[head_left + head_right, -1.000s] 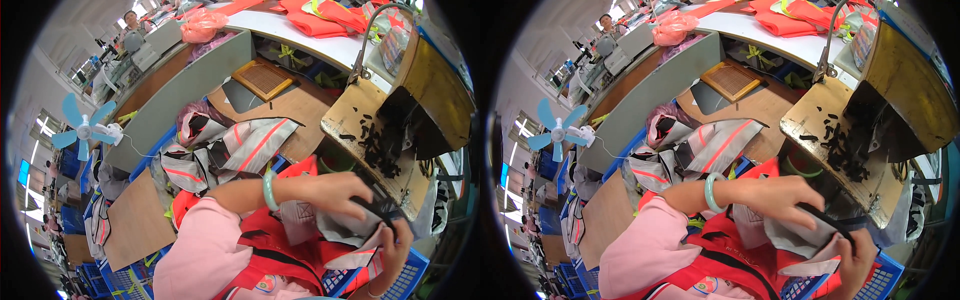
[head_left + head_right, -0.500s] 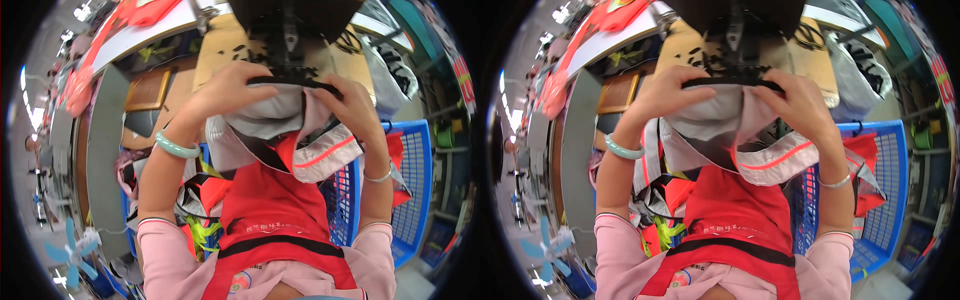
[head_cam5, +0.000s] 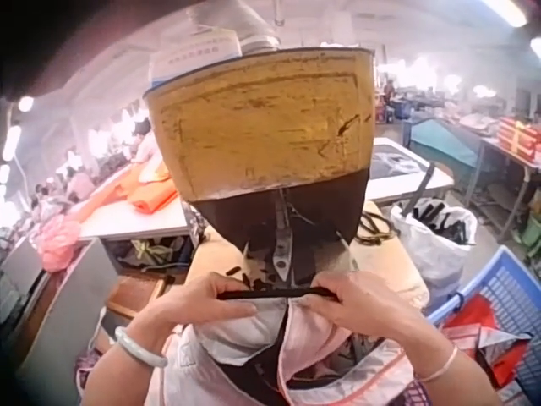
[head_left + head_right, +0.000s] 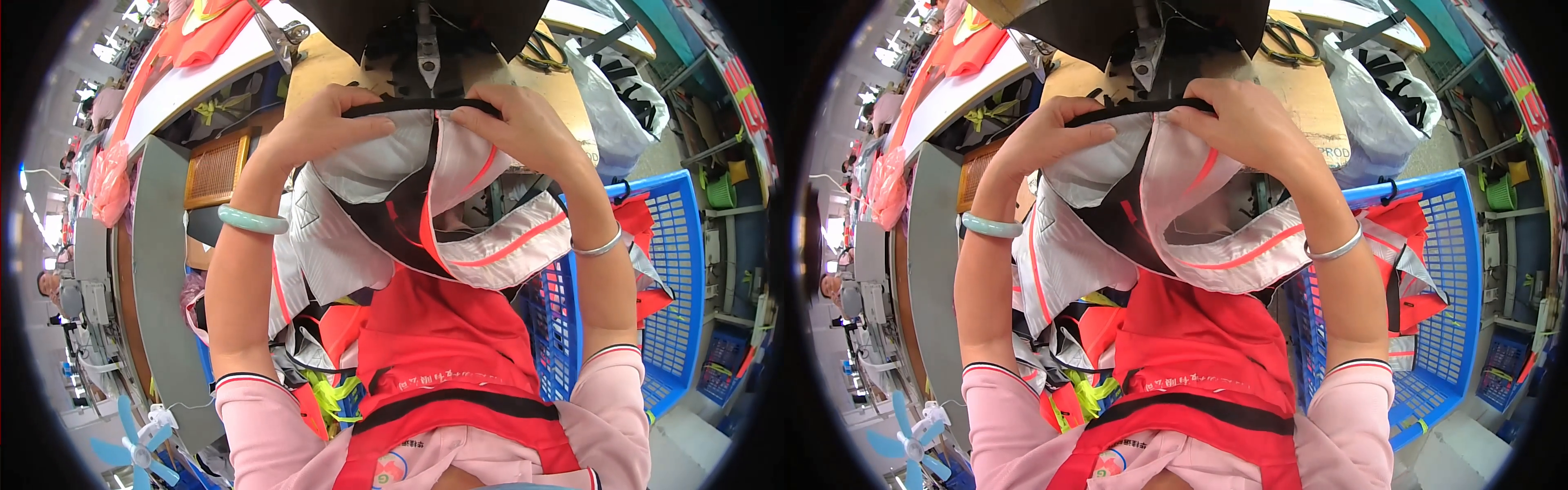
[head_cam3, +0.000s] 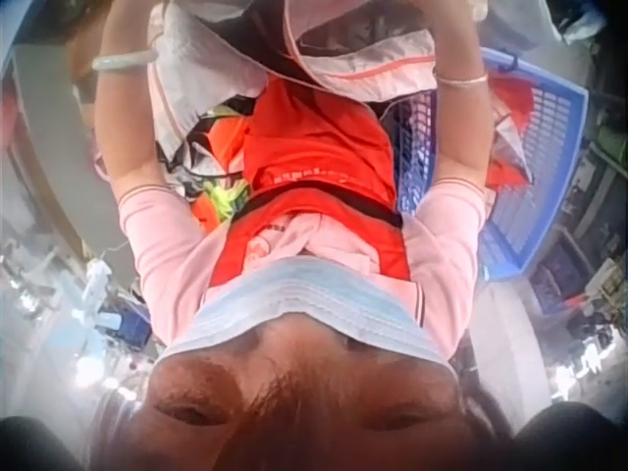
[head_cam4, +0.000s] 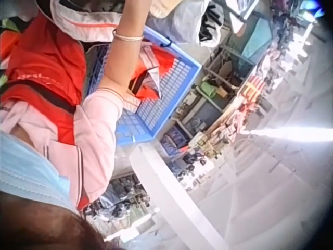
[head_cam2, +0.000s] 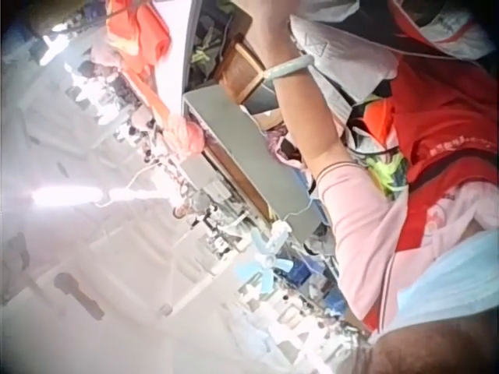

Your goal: Assembling reflective safety vests using an industrial machine.

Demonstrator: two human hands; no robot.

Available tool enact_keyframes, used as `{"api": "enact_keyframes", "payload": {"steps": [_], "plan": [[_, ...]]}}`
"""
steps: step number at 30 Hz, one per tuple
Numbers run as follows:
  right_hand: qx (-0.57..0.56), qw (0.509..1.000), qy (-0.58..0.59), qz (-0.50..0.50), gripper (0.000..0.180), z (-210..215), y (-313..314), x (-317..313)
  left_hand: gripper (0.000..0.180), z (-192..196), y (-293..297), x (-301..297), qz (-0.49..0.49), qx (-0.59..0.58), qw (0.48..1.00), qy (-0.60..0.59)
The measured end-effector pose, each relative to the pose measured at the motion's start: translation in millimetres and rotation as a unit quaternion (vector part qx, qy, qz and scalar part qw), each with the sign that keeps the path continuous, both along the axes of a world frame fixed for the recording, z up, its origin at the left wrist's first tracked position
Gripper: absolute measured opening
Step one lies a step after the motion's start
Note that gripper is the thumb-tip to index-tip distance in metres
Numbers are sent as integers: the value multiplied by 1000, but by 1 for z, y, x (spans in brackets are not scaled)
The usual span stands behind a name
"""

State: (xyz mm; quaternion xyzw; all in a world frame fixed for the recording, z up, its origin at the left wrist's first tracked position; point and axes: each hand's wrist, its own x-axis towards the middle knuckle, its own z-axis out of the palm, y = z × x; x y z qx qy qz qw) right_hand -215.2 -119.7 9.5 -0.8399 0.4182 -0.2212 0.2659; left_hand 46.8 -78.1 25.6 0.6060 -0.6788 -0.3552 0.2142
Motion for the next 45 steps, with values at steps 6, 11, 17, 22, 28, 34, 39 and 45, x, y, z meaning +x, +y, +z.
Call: {"api": "enact_keyframes", "payload": {"steps": [6,11,17,22,28,34,39,45], "plan": [[22,999,-26,11,36,-7,-12,1,41,-2,-11,3,-37,19,999,-2],[22,999,-32,15,37,-9,-19,3,36,-7,-18,6,-33,11,999,41],[21,998,-54,4,38,-8,-17,5,33,-9,-18,9,-5,25,997,78],[62,990,-129,-3,34,-14,-23,8,30,-12,-24,10,-1,31,993,118],[66,977,-201,-32,29,-25,-26,-9,28,-12,-15,14,28,57,987,146],[195,964,-52,171,25,14,45,-39,28,-10,30,-2,-62,72,994,48],[-73,980,-86,164,77,20,104,5,29,-19,61,-43,-158,18,981,115],[-55,974,203,80,81,21,126,14,25,-18,89,-66,-50,118,943,308]]}}
